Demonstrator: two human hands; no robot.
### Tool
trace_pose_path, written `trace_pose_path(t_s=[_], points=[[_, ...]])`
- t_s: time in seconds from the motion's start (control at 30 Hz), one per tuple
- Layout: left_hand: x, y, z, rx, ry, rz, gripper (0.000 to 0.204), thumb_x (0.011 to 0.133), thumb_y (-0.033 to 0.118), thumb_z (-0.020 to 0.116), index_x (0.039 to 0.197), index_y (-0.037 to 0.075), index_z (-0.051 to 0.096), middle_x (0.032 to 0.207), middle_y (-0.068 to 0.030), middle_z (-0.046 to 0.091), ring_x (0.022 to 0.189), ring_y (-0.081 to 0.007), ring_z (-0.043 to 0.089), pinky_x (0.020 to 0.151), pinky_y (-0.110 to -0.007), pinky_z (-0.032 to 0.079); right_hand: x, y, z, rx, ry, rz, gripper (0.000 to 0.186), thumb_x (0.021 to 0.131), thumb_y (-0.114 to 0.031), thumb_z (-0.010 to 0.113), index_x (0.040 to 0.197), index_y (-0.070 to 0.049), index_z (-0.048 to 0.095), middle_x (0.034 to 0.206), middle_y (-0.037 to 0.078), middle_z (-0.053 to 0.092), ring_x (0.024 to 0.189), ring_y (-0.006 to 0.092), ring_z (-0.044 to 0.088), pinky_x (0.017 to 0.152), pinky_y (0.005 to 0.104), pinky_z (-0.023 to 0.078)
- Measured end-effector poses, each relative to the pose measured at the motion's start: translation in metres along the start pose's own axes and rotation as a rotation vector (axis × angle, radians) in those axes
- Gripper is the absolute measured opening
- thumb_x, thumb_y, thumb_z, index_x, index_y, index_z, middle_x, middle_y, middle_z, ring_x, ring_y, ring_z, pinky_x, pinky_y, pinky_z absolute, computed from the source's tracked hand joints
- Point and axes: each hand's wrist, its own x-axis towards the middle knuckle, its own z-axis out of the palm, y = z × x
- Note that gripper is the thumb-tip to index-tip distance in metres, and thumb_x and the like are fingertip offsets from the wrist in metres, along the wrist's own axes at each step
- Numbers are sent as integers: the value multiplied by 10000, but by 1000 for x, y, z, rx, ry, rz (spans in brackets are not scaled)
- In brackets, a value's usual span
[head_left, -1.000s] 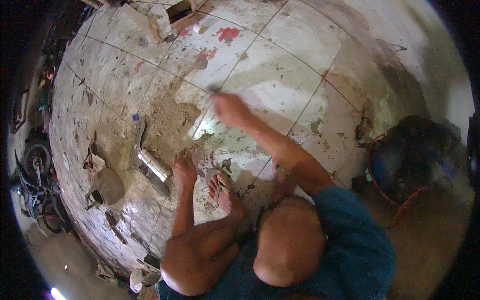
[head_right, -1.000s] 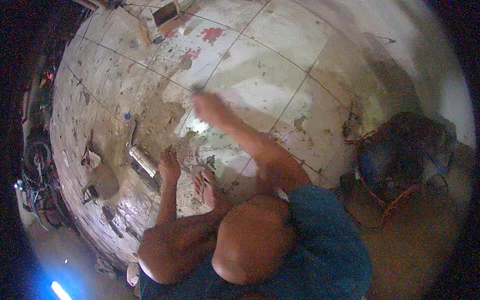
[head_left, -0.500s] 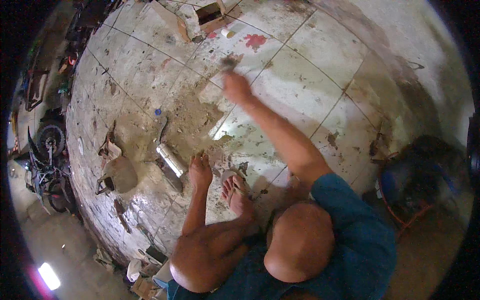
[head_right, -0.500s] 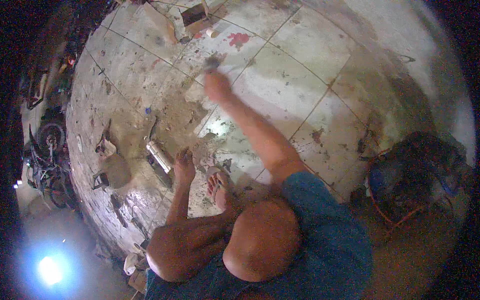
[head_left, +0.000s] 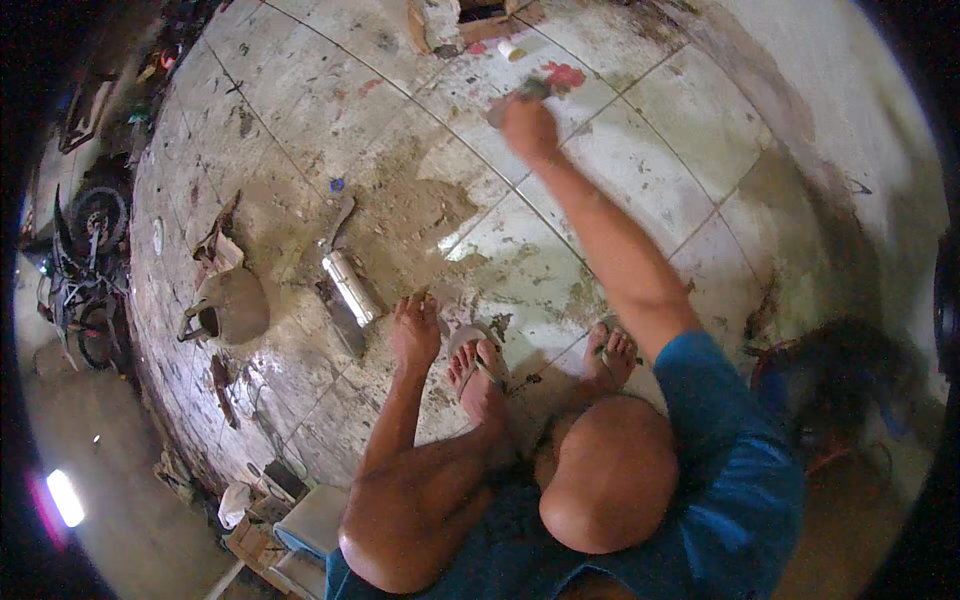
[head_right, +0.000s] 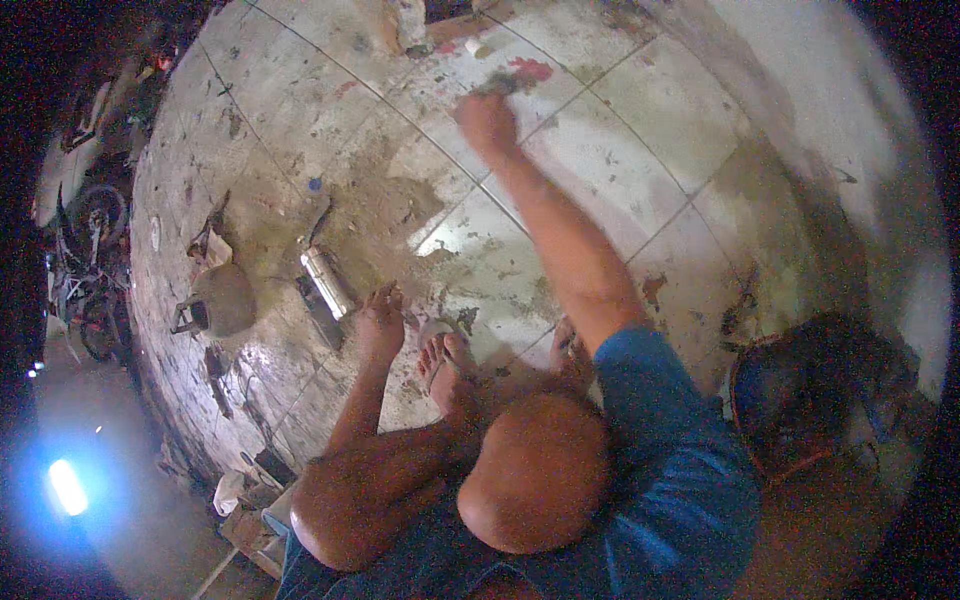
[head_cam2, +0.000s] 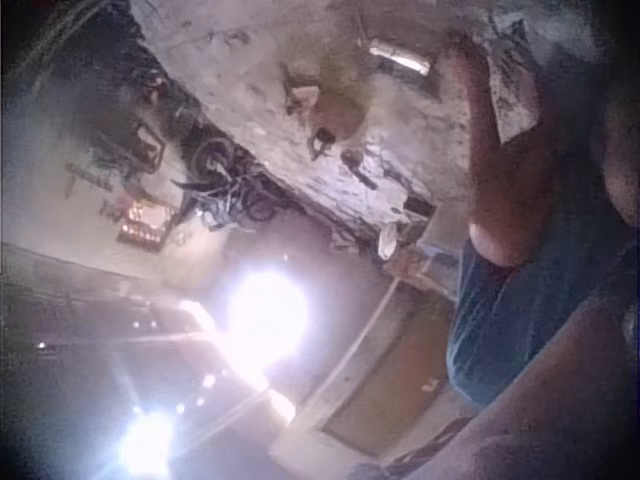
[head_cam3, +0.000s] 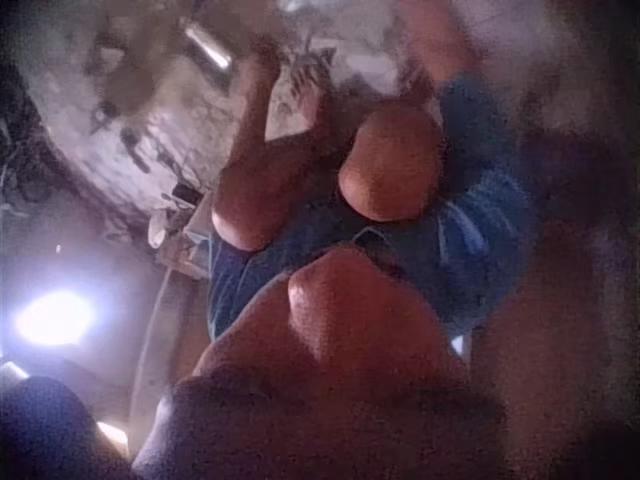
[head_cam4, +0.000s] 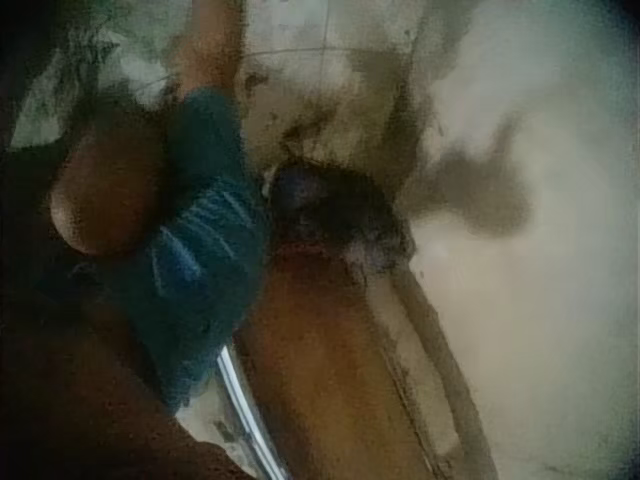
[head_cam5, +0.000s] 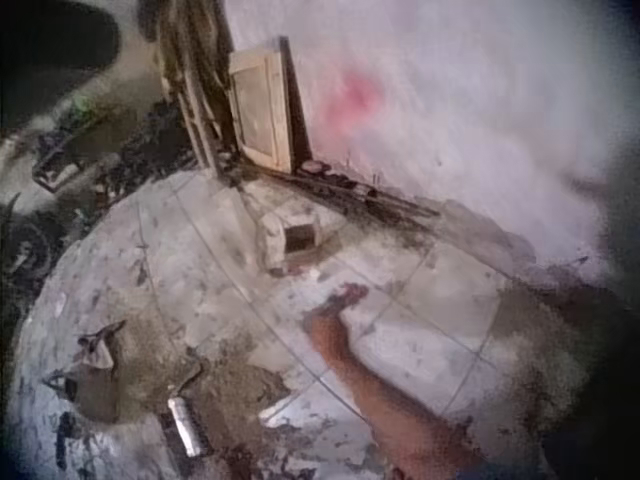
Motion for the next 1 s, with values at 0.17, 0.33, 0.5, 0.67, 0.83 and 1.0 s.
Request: trace_pose_path(t_s=[0.17,0.33,0.5,0.67,0.83,1.0], points=[[11,9,-9,0,20,32,299,999,214,585,1253,71,651,1090,-227,641,993,-440,642,818,-503,524,-84,-142,46,465,-359,-309,142,835,-145,607,917,-50,673,873,213,708,815,448,683,726,537,546],[-9,-4,-20,51,62,18,294,1001,207,583,1250,67,651,1102,-228,641,1010,-441,637,839,-502,520,12,-53,33,139,156,-97,170,861,-101,575,998,-34,652,883,230,694,848,436,687,740,554,546],[-28,-11,-28,31,35,-165,294,1002,212,584,1251,73,653,1136,-227,648,1039,-438,639,850,-505,518,76,24,8,-129,168,-48,219,851,-180,646,996,-27,703,907,212,716,848,386,713,737,510,571],[-17,-5,-20,-1,-12,-159,292,994,200,595,1253,78,653,1134,-227,652,1006,-443,651,826,-510,525,40,-71,57,38,-142,-164,201,852,-173,601,892,-13,715,743,202,692,685,403,696,631,526,566],[-2,6,-20,-24,6,-52,288,997,181,593,1256,71,651,1117,-225,656,974,-438,656,821,-503,526,-24,-156,55,480,-262,-350,179,773,-120,629,922,-24,656,794,253,678,772,433,685,701,560,540],[-20,4,-21,-22,60,-119,282,999,168,590,1249,54,653,1074,-215,663,951,-431,656,807,-495,520,75,-51,34,63,279,-142,219,875,-158,618,1059,-42,645,898,222,697,807,448,686,741,538,557]])
